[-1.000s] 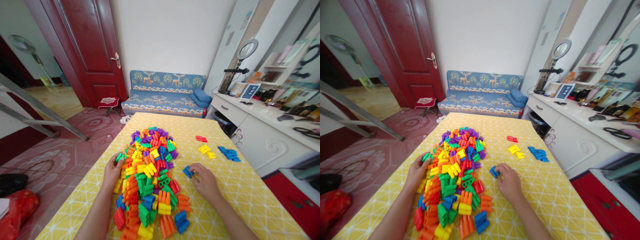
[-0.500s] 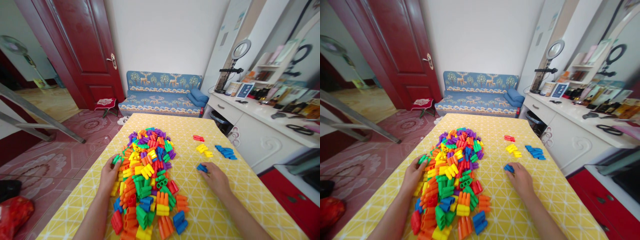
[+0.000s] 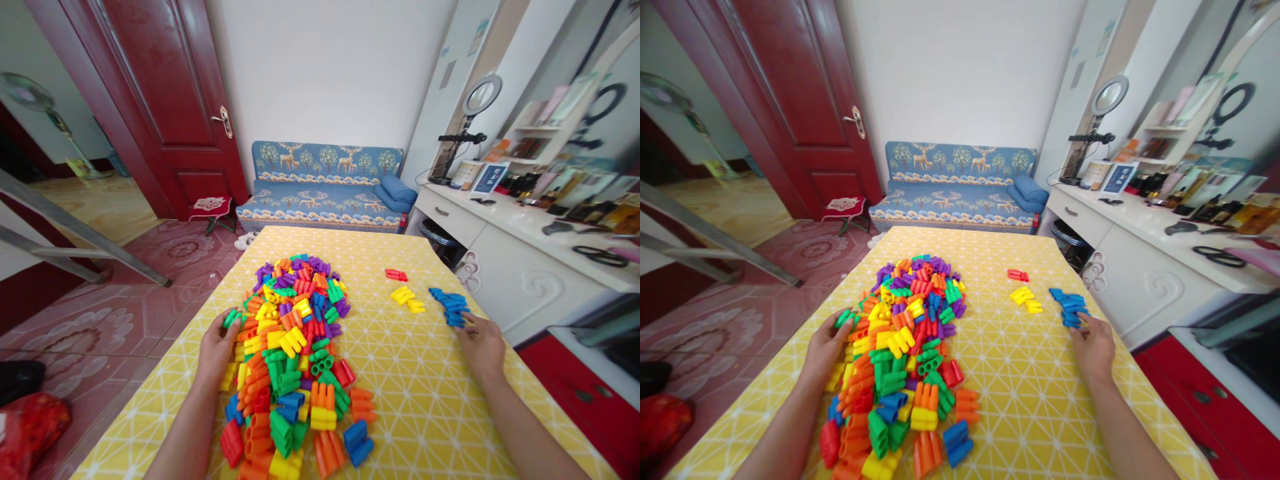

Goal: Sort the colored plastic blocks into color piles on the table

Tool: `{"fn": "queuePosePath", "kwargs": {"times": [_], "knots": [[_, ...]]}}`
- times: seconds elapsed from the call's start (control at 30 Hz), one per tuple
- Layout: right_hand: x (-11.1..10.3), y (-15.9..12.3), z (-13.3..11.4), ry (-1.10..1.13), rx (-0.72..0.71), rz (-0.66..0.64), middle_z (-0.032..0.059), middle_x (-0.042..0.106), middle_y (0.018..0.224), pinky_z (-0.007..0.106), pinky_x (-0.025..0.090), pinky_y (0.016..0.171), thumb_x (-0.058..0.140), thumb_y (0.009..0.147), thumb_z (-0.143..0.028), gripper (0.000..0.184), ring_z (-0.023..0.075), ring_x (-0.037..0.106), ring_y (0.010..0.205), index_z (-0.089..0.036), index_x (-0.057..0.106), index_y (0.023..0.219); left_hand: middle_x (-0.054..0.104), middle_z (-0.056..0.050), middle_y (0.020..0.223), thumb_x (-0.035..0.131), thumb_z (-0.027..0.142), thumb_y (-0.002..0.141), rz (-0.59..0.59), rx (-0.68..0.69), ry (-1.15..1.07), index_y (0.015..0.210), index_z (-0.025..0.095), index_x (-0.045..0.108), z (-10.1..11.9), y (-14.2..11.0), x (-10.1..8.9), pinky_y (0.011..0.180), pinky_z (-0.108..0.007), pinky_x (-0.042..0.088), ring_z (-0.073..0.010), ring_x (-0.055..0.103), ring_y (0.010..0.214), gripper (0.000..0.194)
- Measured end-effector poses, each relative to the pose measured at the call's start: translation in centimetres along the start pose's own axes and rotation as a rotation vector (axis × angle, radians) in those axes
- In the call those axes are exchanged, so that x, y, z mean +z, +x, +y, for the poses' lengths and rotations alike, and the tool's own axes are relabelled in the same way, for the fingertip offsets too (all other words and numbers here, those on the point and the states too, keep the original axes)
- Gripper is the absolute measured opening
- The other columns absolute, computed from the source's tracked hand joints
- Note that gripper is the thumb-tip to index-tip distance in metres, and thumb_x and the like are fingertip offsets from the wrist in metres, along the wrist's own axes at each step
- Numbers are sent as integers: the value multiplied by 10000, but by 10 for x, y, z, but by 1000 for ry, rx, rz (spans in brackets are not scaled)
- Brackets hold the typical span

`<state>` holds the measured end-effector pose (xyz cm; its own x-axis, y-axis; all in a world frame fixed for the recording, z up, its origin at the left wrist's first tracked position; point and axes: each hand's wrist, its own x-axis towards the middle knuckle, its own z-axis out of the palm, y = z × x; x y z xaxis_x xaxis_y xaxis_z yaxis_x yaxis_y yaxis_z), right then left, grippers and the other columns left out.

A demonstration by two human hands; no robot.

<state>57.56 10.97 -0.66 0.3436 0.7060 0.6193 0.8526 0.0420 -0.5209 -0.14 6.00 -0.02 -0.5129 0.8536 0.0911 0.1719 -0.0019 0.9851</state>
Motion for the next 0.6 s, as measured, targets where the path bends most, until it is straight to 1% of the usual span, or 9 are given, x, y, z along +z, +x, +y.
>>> {"fn": "queuePosePath", "kwargs": {"times": [0.07, 0.13, 0.23, 0.3, 0.37, 0.43, 0.5, 0.53, 0.6], "knots": [[-1, -1, -4, 7, 26, 55, 122, 579, 853, 408, 491, 696, 517, 750, -407, 392, 195, 568, 607, -108, 672, 950, 678, -63, 1038, 664, 546, 719, -6, 1, 6, 1218, 186, 588, 0, 0, 0, 837, -337, 498, -212, 629, 888, 621], [-4, -3, -10, -15, 4, 55, 115, 594, 860, 384, 487, 686, 518, 774, -414, 345, 190, 572, 622, -131, 666, 904, 681, -62, 1030, 664, 546, 720, -6, 4, 12, 1209, 185, 590, 0, 0, 0, 834, -338, 499, -213, 630, 886, 612], [-5, -6, -16, -61, -83, -81, 103, 637, 902, 339, 475, 660, 484, 825, -428, 332, 192, 597, 678, -167, 681, 880, 680, -62, 1048, 667, 541, 717, 6, 16, 16, 1184, 183, 599, 0, 0, 0, 863, -340, 487, -219, 627, 922, 592], [-3, -7, -15, -120, -109, -169, 95, 652, 945, 322, 468, 631, 458, 840, -439, 357, 201, 612, 717, -183, 696, 912, 678, -65, 1058, 665, 539, 718, 8, 17, 16, 1178, 182, 599, -1, 0, 0, 872, -341, 484, -222, 624, 936, 586], [-1, -6, -12, -190, -100, -194, 96, 654, 978, 321, 464, 610, 453, 836, -460, 387, 218, 620, 754, -186, 700, 951, 678, -67, 1054, 662, 539, 717, 9, 13, 22, 1174, 178, 599, 0, 0, 1, 863, -342, 487, -223, 624, 931, 586], [0, -5, -11, -217, -89, -190, 96, 656, 988, 326, 465, 611, 456, 830, -479, 407, 234, 623, 784, -185, 696, 976, 681, -67, 1040, 657, 542, 715, 10, 11, 27, 1171, 174, 599, 1, 0, 1, 849, -340, 493, -223, 626, 919, 589], [0, -8, -18, -174, -89, -192, 92, 658, 974, 327, 471, 623, 457, 836, -481, 409, 227, 621, 769, -184, 686, 997, 685, -64, 1032, 653, 541, 716, 10, 13, 32, 1168, 172, 602, 2, 0, 1, 843, -337, 497, -223, 629, 913, 585], [0, -12, -25, -127, -99, -207, 89, 657, 957, 326, 475, 634, 460, 842, -475, 399, 218, 617, 753, -182, 679, 1001, 687, -63, 1033, 652, 538, 718, 9, 16, 35, 1166, 173, 604, 3, 0, 1, 846, -336, 496, -223, 629, 916, 580], [1, -25, -47, 12, -146, -289, 82, 651, 933, 322, 486, 675, 469, 862, -444, 356, 202, 611, 750, -180, 668, 994, 688, -62, 1043, 650, 532, 722, 13, 25, 43, 1166, 176, 606, 3, -1, 1, 858, -335, 494, -225, 629, 933, 570]]}}
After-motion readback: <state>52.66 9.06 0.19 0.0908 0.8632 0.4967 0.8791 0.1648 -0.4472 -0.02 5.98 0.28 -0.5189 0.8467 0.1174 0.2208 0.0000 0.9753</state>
